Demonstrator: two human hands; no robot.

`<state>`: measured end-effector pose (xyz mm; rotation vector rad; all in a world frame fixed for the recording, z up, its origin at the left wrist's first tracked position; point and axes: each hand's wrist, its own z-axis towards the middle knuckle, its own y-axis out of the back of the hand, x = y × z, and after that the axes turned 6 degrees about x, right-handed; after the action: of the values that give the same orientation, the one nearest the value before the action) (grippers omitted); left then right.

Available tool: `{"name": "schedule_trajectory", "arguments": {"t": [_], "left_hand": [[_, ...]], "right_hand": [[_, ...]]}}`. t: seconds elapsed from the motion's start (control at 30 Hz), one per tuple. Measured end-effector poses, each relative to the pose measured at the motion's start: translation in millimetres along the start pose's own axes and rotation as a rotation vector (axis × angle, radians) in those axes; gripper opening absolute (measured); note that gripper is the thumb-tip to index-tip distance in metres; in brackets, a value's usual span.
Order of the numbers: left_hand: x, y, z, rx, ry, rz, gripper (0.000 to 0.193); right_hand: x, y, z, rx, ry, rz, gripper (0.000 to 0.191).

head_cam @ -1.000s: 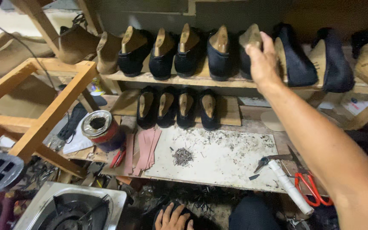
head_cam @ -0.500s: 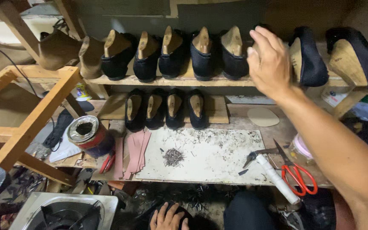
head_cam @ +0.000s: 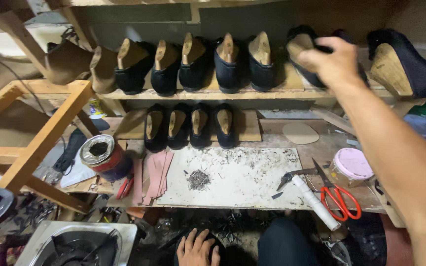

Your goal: The person sits with a black shoe upper on their lap, heats it near a gas burner, presses a rubber sole onto the shoe, and taps and presses the sole edges by hand and with a hammer to bond it. They then place the finished shoe on the shelf with other completed shoes.

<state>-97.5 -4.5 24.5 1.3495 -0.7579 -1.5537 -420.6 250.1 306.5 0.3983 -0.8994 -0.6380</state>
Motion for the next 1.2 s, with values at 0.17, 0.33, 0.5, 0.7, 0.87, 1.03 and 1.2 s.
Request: {"name": "schedule_trajectory", "arguments": {"t": [0.17,0.33,0.5,0.7,0.87,1.03,1.2], "left_hand": [[4.5,-1.8,-5.1,0.133,0.057,-0.022,0.032],[7.9,-10.3,-17.0,0.019,-0.023,-0.073,0.031],[2.1,-12.0,-40.4,-0.096,-0.080,-0.381,0.063],[-5.2,-28.3,-76.3,0.371,0.153,-1.990,0.075],[-11.3,-31.2,-80.2,0.260,0.360,-1.765,0.060],[-11.6,-19.7,-56.7,0.411,0.321,-1.113,0.086],[-25.1,-48.3,-44.4,0.659,0.132,-0.726,0.109]], "right_hand": [[-3.9,23.4,-54.0,-0.083,-0.014,0.770,0.053],[-8.3,54.3,-215.2,0.067,-0.160,1.156,0.072],[-21.1,1.5,-355.8,0.145,-0.275,1.380,0.072],[-29.8,-122.3,-466.8,0.418,-0.297,0.893,0.068],[-50.5,-147.5,-480.6,0.373,-0.025,0.525,0.065],[-60.8,-139.8,-476.0,0.284,0.120,0.395,0.063],[-70.4,-133.1,-479.2,0.260,0.186,0.350,0.060]]}}
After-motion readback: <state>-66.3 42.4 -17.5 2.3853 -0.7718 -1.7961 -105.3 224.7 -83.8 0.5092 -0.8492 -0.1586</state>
